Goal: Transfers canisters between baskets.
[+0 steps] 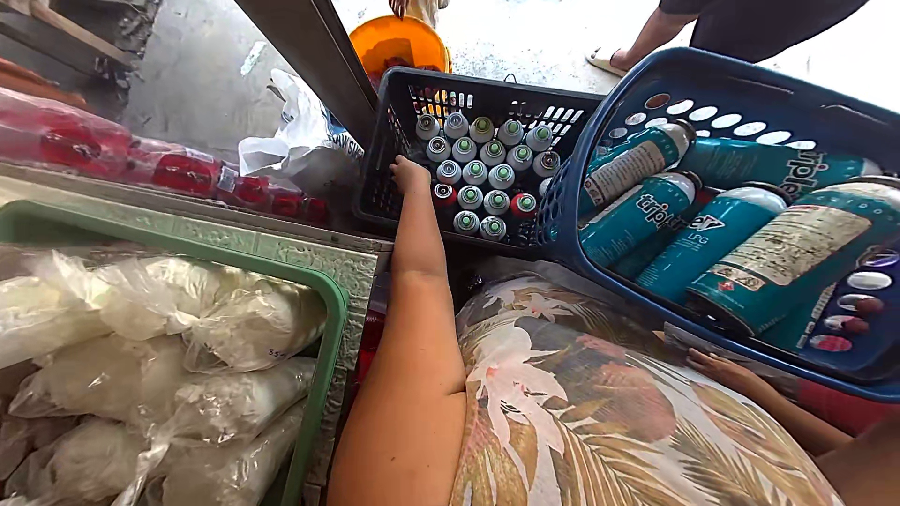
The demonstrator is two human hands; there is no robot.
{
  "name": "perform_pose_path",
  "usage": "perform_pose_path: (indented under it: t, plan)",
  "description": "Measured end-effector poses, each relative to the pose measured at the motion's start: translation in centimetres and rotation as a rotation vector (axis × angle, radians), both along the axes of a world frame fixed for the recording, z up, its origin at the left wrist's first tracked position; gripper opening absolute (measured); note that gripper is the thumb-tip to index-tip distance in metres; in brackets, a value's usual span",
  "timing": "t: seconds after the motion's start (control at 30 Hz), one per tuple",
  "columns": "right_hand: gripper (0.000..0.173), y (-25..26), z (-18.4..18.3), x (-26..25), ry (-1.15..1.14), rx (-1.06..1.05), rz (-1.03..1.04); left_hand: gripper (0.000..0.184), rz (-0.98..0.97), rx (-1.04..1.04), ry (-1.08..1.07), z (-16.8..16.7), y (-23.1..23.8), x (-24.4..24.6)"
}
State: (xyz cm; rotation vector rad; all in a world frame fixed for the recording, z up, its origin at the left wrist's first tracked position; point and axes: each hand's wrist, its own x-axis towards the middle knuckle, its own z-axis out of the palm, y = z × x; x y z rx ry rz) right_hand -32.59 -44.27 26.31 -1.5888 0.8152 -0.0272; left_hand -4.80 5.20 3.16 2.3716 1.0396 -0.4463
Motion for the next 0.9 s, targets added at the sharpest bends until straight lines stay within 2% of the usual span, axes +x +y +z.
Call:
perform_pose_path:
  t: [0.03, 0.1, 0.17, 0.27, 0.33, 0.4, 0.43, 0.47, 0.5, 0.53, 0.57, 0.6, 0.67, 0.77, 0.87, 0.9]
  plan:
    - [0.027, -2.0, -0.4, -0.6, -0.036, 0.149, 0.161, 0.070, 0.007, -0.002, 0.014, -0.3, 0.1, -0.1]
    - [0.025, 5.7, 0.6, 2.0, 0.067, -0.140, -0.448, 0.076, 0.008, 0.012, 0.055, -0.7, 0.2, -0.1]
    - [0.029, 3.3, 1.2, 0.2, -0.020, 0.034, -0.200, 0.078, 0.013, 0.040, 0.043, -0.4, 0.1, 0.0]
    - [0.026, 4.0, 0.3, 0.4, -0.086, 0.008, -0.291, 0.071, -0.079, 0.018, -0.219, 1.9, -1.7, -0.1]
    - [0.028, 2.6, 0.4, -0.1, -0.083, 0.145, -0.191, 0.059, -0.307, -0.128, -0.403, 3.6, -4.6, -0.2]
    - [0.026, 4.4, 0.9, 0.9, -0.040, 0.094, -0.303, 0.050, -0.663, -0.257, -0.384, 4.4, -8.7, -0.2]
    - [0.024, 4.4, 0.4, 0.9, -0.060, 0.085, -0.359, 0.048, -0.850, -0.290, -0.323, 4.2, -10.9, -0.4]
    - [0.022, 2.0, -0.7, 0.0, -0.101, 0.199, -0.280, 0.051, -1.016, -0.311, -0.234, 3.7, -12.9, -0.8]
    - [0.026, -2.2, -2.1, -1.2, -0.115, 0.400, -0.097, 0.059, -1.149, -0.311, -0.129, 3.0, -14.5, -1.2]
    - [0.027, -4.1, -2.9, -1.5, -0.114, 0.429, -0.055, 0.067, -1.244, -0.288, -0.023, 2.3, -15.8, -1.9]
    - [0.028, -3.8, -2.7, -1.3, -0.099, 0.345, -0.086, 0.072, -1.305, -0.258, 0.063, 1.6, -16.7, -2.5]
    - [0.031, -2.5, -2.0, -0.9, -0.062, 0.253, -0.143, 0.072, -1.334, -0.233, 0.121, 0.9, -17.4, -3.3]
    - [0.034, -1.3, -1.2, -0.4, -0.008, 0.180, -0.175, 0.059, -1.337, -0.204, 0.160, 0.2, -18.3, -4.4]
    - [0.032, -3.1, -2.3, -0.9, -0.066, 0.176, -0.138, 0.045, -1.312, -0.283, 0.183, 1.2, -18.6, -5.6]
    - [0.030, -3.9, -2.5, -1.1, -0.086, 0.190, -0.119, 0.046, -1.297, -0.412, 0.215, 1.3, -18.5, -7.3]
    - [0.029, -3.7, -2.4, -1.0, -0.070, 0.169, -0.123, 0.047, -1.305, -0.453, 0.273, 2.7, -18.3, -7.7]
